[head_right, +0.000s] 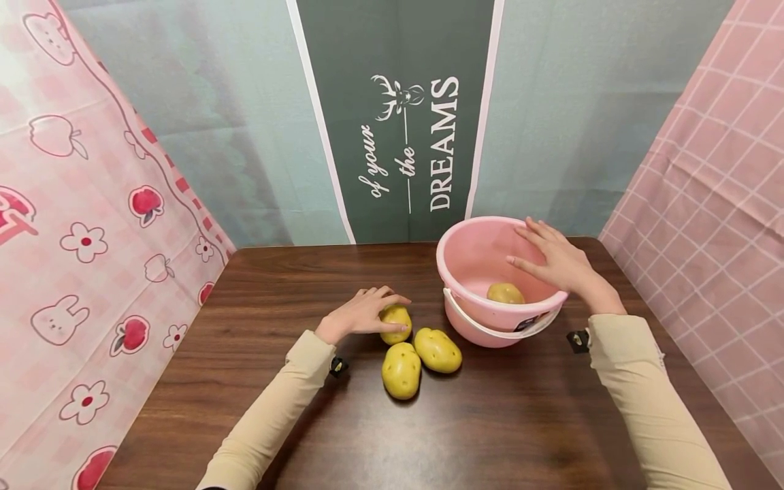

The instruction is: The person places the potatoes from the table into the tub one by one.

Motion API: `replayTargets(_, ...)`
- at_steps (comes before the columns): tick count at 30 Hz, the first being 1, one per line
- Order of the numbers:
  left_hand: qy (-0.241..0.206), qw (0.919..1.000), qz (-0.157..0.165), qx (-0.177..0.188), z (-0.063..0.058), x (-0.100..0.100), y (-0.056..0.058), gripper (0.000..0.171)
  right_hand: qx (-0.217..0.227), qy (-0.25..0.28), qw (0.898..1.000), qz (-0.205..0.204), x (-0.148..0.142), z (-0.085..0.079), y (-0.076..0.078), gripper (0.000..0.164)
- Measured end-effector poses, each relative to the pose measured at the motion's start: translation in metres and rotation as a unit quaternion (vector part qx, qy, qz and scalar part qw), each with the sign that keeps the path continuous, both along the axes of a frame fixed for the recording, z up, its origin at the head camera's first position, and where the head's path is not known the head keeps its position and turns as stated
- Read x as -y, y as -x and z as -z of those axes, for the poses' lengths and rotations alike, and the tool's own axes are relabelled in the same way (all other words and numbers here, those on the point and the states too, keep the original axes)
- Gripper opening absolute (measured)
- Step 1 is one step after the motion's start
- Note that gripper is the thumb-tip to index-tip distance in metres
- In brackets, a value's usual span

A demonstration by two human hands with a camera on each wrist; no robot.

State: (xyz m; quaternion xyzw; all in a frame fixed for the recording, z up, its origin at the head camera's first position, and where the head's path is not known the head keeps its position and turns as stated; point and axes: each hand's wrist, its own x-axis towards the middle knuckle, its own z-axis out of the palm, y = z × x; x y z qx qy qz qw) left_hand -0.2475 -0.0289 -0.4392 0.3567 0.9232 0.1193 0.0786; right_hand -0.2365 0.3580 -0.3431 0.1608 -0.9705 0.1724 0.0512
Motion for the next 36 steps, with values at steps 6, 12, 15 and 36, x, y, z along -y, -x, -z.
replayTargets(6,0.003,1.0,-0.002,0.009,0.003,-0.001,-0.001,0.066,0.001,0.006,1.0,-0.003,-0.002,0.003,0.002,0.068)
replayTargets(12,0.011,0.9998,-0.004,0.014,0.004,-0.001,-0.002,0.068,0.0,0.002,1.0,-0.002,-0.001,0.002,0.001,0.069)
replayTargets(15,0.011,0.9998,-0.005,0.016,0.004,0.0,-0.002,0.069,-0.001,0.0,1.0,0.0,-0.001,0.001,0.001,0.069)
replayTargets(36,0.0,0.9994,-0.008,0.035,0.011,-0.002,-0.004,0.079,0.0,0.003,1.0,-0.002,0.0,0.001,0.0,0.069)
